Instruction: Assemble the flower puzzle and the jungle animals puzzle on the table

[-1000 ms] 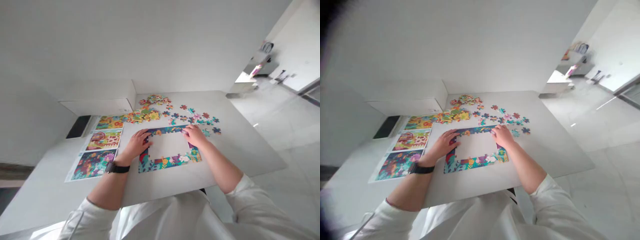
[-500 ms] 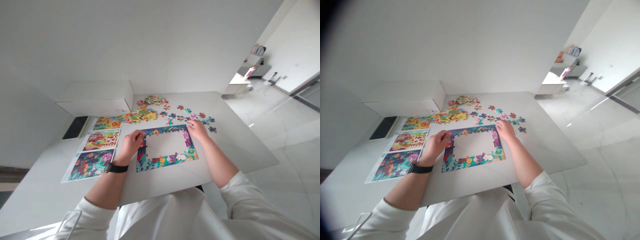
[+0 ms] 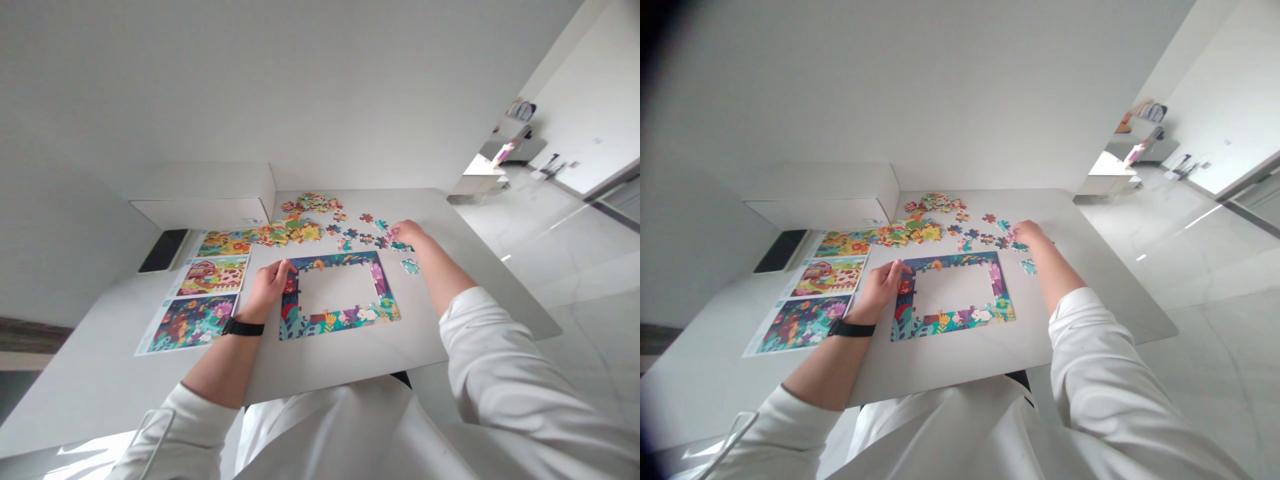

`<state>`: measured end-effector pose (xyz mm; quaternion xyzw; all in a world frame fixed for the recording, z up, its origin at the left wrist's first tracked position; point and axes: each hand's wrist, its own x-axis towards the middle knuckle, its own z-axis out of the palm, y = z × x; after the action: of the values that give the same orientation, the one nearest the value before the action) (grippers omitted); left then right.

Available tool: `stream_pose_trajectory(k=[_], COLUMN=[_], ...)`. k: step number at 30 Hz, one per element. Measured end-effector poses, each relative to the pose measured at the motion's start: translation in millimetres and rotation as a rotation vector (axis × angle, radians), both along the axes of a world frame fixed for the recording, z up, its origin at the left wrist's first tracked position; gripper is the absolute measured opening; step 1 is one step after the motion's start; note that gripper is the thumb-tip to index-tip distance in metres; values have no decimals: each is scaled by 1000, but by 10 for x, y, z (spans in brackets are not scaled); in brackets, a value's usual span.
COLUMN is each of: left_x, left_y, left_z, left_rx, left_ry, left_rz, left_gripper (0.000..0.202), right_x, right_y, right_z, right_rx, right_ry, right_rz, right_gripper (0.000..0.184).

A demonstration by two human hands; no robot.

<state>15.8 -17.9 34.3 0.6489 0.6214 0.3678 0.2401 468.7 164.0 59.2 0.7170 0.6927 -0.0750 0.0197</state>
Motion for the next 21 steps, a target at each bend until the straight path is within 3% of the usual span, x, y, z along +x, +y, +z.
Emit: stream_pose_trajectory(k=[6,11,14,17,21], left_x=[-10,-6,0,24,60], left_y=[20,34,39,36,28], left_z=[-23,-53,-52,-20,20], left_rx=[-23,-41,-42,-55,-63], left_ry=[-40,-50,-66,-93,-113], left_rz=[-2,-11,-17,-15,-26], left_gripper=[64,64,65,65,64], right_x=[31,22,6,16,85], right_y=[64,34,32,-12,-232], right_z=[58,99,134,147,122], right_rx=[-50,-80,-112,-84,116], right_ry=[24,29,15,23,145], right_rz=[44,77,88,73,-10], right_gripper=[36,60,63,55,28])
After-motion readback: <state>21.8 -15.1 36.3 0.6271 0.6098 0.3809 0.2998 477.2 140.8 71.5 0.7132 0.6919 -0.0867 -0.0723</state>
